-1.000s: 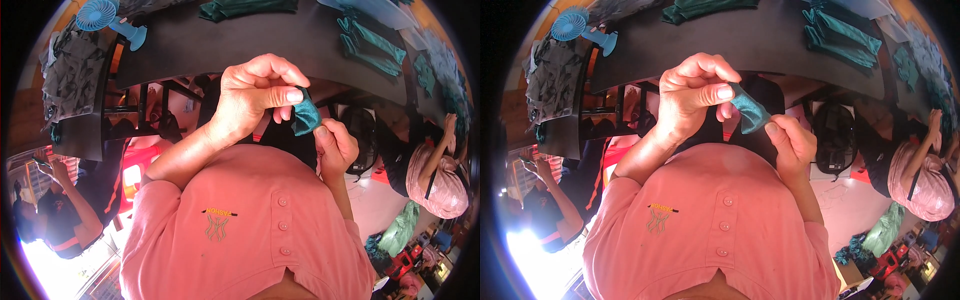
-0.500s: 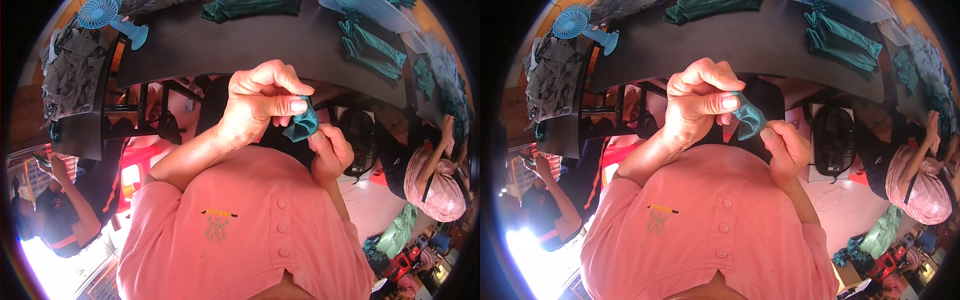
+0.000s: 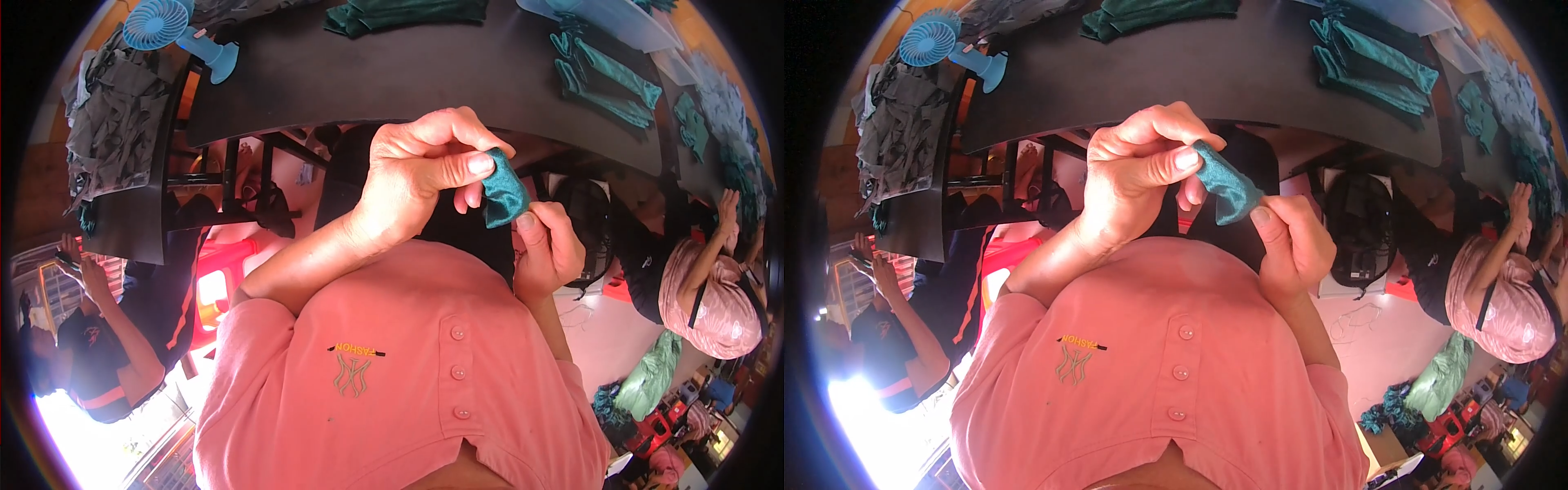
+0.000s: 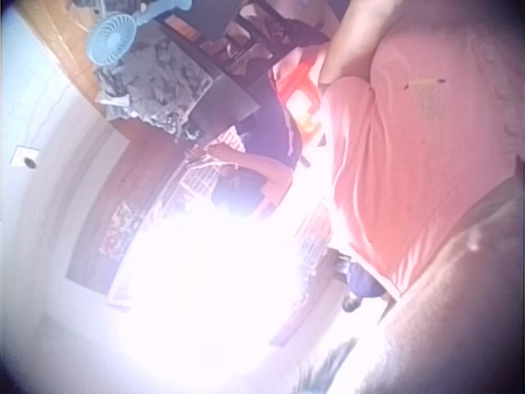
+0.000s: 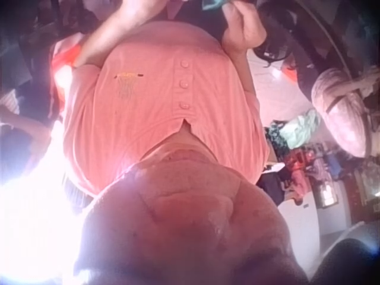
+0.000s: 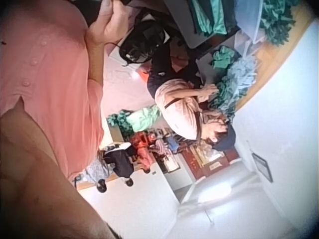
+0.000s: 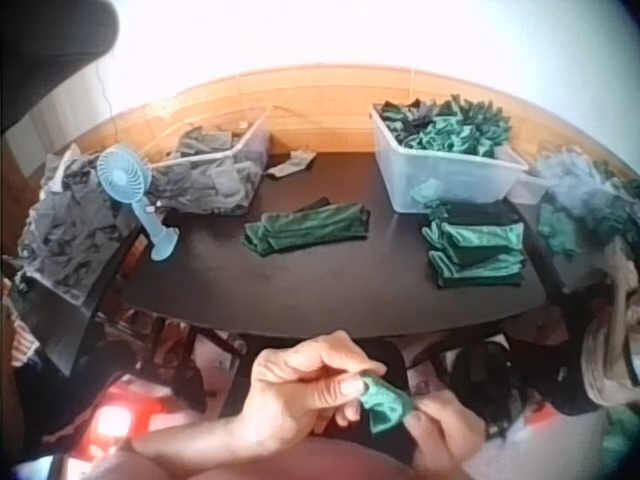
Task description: The recorder is using a thin wooden stick to turn narrow tubes of green fabric inside out.
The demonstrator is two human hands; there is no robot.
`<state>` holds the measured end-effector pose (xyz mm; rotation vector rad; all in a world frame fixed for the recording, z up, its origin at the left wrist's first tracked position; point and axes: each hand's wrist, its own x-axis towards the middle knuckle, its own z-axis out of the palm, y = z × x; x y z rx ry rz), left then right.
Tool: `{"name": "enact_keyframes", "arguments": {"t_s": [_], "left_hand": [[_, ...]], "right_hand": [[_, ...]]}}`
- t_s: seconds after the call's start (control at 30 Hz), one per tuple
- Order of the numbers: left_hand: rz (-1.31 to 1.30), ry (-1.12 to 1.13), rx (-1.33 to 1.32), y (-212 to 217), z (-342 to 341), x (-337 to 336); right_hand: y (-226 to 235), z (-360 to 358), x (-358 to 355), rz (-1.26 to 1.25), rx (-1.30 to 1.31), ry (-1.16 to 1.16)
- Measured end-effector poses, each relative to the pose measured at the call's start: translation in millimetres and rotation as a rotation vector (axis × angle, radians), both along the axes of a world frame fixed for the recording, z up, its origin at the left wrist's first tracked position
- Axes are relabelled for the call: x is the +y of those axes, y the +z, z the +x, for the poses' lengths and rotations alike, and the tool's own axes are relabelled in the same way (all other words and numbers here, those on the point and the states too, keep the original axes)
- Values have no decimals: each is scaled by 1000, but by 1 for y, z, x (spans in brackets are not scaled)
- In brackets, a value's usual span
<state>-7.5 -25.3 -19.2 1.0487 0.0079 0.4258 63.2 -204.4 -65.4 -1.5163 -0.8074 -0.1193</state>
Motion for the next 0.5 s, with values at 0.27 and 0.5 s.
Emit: {"name": "enact_keyframes", "arguments": {"t_s": [0.27, 0.5], "left_hand": [[63, 64, 21, -10, 2, -5], [154, 204, 96, -5, 0, -12]], "right_hand": [[-3, -5, 2, -2, 8, -24], [-7, -7, 0, 11, 94, -31]]}}
